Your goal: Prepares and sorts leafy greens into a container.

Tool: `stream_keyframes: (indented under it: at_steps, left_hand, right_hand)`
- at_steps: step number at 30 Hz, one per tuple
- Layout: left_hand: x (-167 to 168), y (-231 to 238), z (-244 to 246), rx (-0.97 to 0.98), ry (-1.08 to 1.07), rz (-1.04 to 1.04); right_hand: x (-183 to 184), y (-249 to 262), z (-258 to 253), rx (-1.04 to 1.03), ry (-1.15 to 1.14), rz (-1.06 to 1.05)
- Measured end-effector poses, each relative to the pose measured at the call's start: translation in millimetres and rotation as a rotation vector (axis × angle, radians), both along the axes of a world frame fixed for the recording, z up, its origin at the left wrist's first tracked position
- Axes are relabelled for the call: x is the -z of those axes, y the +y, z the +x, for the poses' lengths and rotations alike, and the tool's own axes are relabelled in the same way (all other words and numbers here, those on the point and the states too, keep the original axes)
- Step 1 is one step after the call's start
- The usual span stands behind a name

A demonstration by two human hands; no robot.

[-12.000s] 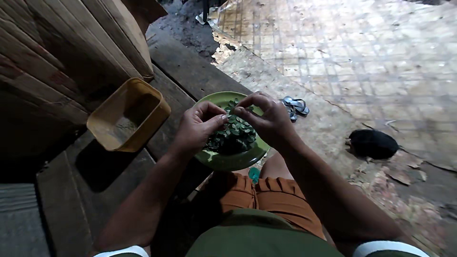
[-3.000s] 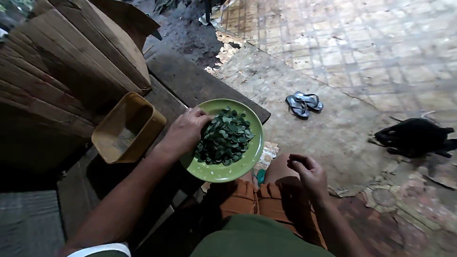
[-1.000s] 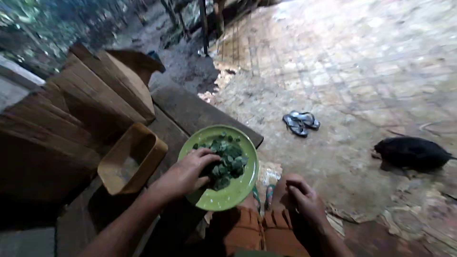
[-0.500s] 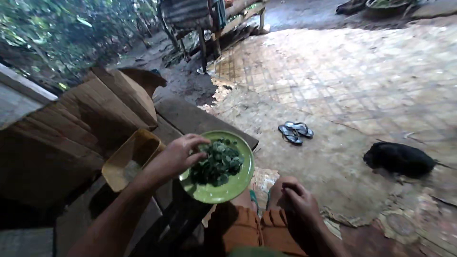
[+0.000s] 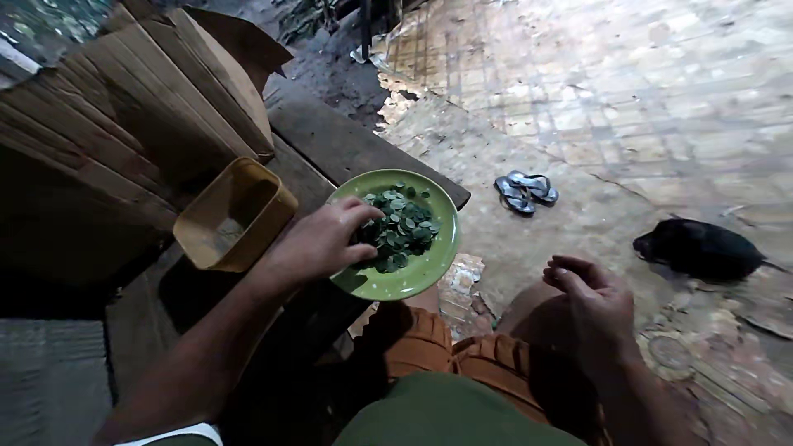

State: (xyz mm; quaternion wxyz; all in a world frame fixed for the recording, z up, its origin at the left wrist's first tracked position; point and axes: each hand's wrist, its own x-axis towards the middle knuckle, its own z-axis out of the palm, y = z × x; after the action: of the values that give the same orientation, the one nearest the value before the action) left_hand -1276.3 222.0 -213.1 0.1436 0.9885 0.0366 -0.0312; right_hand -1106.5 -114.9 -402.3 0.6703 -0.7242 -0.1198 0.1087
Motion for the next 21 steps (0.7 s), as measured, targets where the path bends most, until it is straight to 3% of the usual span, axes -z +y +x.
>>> stream_keyframes:
  at_steps: [5, 8, 12, 18, 21]
  left_hand:
    - [12, -4, 8, -0.044, -0.001, -0.004]
    - [-6, -1, 11, -0.093, -0.103, 0.003]
    - [-36, -7, 13, -0.250, -0.052, 0.022]
    - [-48, -26, 23, -0.417, -0.013, 0.163]
    - [-38, -49, 44, -0.487, -0.027, 0.113]
  right_hand:
    - [39, 16, 15, -0.068, 0.054, 0.010]
    - [71, 28, 25, -0.126, 0.113, 0.032]
    - [103, 41, 45, -0.216, 0.207, 0.079]
    - [131, 54, 73, -0.301, 0.319, 0.114]
    - [139, 55, 81, -0.337, 0.370, 0.077]
